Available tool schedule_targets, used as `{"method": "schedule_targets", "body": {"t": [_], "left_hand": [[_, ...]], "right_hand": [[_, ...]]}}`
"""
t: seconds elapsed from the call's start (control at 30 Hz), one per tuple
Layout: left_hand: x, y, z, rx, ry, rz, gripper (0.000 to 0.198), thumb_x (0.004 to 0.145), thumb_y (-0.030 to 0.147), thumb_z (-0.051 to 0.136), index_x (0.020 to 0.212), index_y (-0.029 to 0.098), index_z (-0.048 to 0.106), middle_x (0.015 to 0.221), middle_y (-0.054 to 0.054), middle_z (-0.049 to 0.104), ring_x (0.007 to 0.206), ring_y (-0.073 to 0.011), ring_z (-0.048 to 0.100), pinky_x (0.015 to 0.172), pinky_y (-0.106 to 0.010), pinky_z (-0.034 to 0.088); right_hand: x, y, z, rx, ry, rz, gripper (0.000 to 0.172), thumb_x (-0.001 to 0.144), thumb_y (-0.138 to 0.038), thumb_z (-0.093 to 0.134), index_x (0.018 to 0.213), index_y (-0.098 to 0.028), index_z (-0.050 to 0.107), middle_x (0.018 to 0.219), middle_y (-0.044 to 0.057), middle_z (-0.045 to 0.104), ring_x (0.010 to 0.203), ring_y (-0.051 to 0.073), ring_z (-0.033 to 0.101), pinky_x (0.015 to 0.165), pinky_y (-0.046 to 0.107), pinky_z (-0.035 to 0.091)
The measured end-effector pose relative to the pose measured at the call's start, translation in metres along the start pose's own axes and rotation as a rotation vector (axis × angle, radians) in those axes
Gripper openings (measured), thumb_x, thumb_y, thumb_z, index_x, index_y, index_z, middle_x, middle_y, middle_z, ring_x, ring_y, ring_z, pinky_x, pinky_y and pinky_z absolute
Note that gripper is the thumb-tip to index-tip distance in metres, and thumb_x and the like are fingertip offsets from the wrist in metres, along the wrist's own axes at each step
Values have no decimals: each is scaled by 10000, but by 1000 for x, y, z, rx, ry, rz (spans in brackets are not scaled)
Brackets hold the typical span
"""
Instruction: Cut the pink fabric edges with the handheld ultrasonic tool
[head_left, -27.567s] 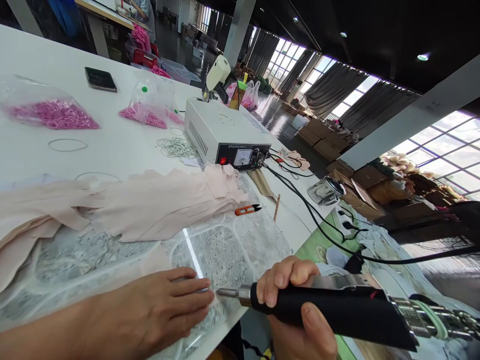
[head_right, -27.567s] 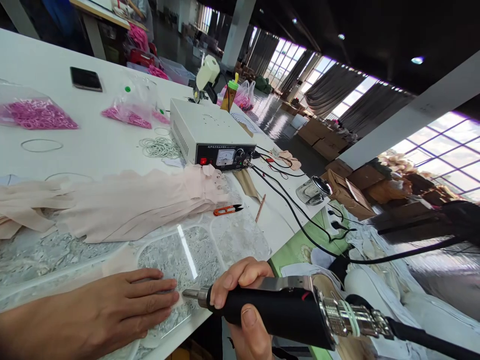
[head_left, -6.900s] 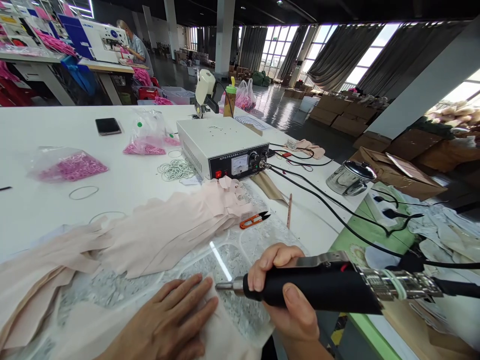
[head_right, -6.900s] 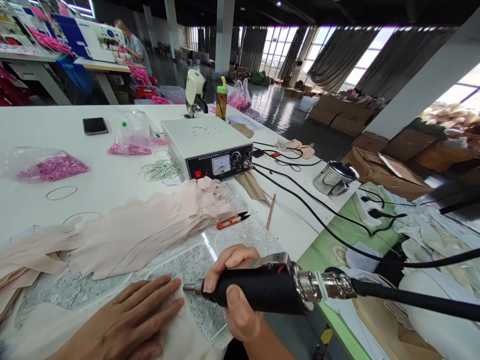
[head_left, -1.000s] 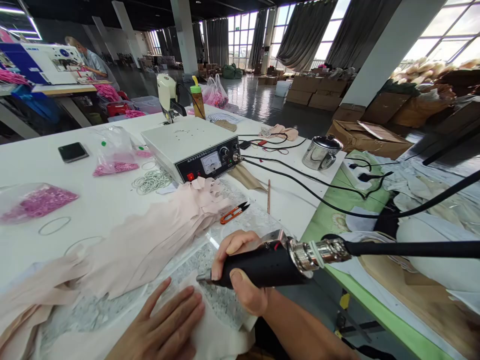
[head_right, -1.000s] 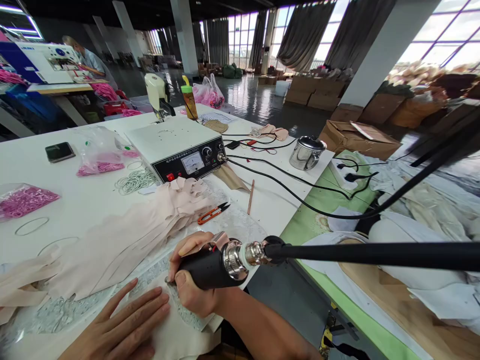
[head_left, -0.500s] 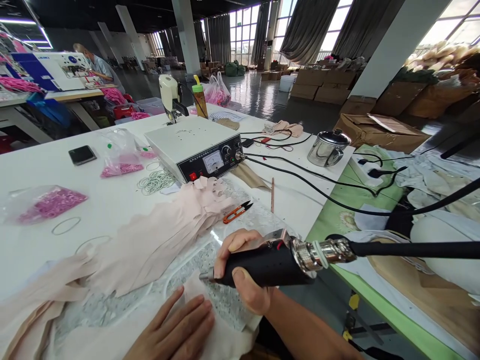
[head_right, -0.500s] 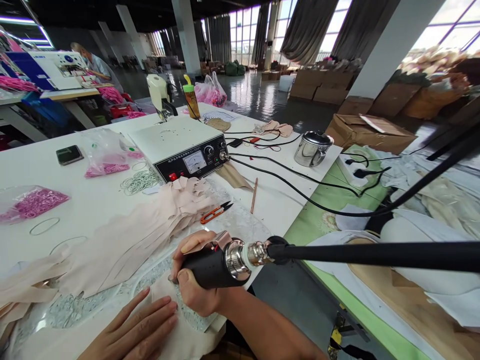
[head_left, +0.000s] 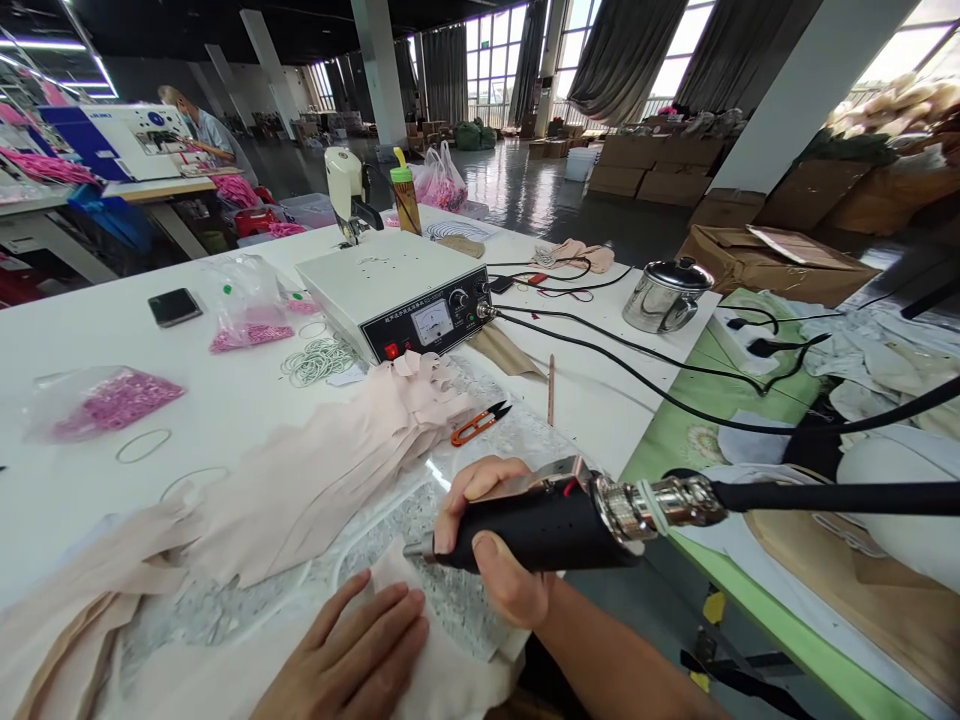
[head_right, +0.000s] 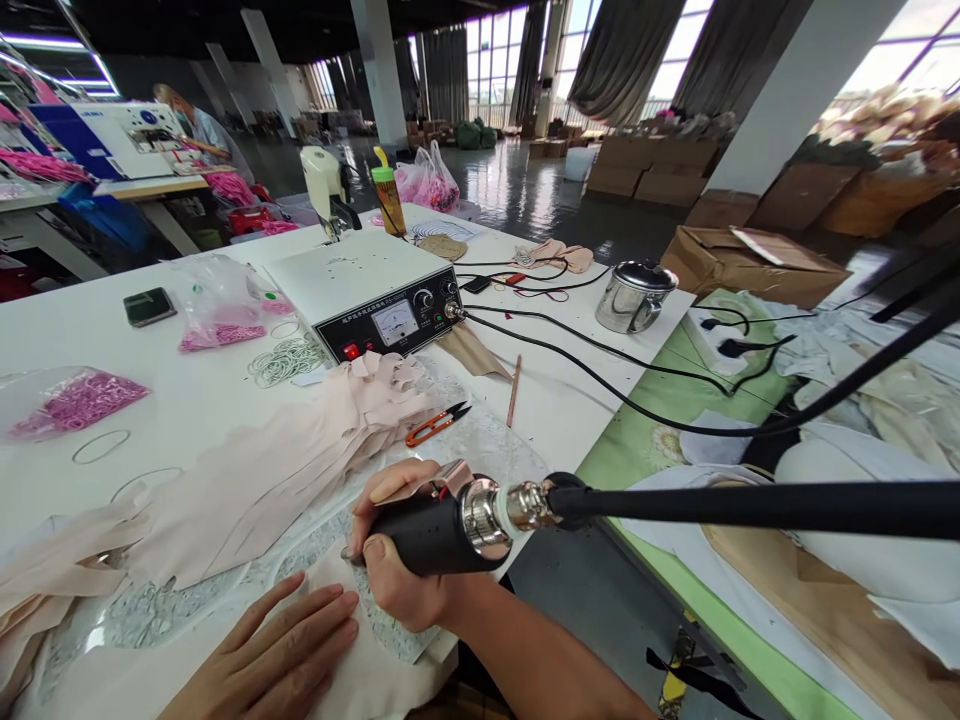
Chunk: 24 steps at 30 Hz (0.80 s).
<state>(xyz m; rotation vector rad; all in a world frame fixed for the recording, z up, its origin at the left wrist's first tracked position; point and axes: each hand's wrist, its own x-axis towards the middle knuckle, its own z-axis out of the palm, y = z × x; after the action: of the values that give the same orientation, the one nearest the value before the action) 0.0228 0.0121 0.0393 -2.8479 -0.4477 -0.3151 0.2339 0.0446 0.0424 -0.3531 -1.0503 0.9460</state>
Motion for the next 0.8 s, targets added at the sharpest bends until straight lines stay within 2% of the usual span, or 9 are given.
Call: {"method": "schedule_targets", "body": {"t": [0.4,0.8], "left_hand": [[-3,11,12,-28,55,-94,414,1079,162,305,1272,193,669,1347,-33,659,1389,-189,471,1253,-417,181],[-7,10,18,25,39,-71,443,1064,121,308,1321,250,645,1396,17,622,1390,-232,469,1249,-507,156]], "right_hand": [[-1,-2,1,-29,42,33,190,890,-372,626,1023,-281,524,880,-14,567,517,87,570,498,260,496],[-3,1,-1,-57,45,66,216,893,-415,617,1019,-277,509,882,-11,572,512,96,570,504,284,485]]}}
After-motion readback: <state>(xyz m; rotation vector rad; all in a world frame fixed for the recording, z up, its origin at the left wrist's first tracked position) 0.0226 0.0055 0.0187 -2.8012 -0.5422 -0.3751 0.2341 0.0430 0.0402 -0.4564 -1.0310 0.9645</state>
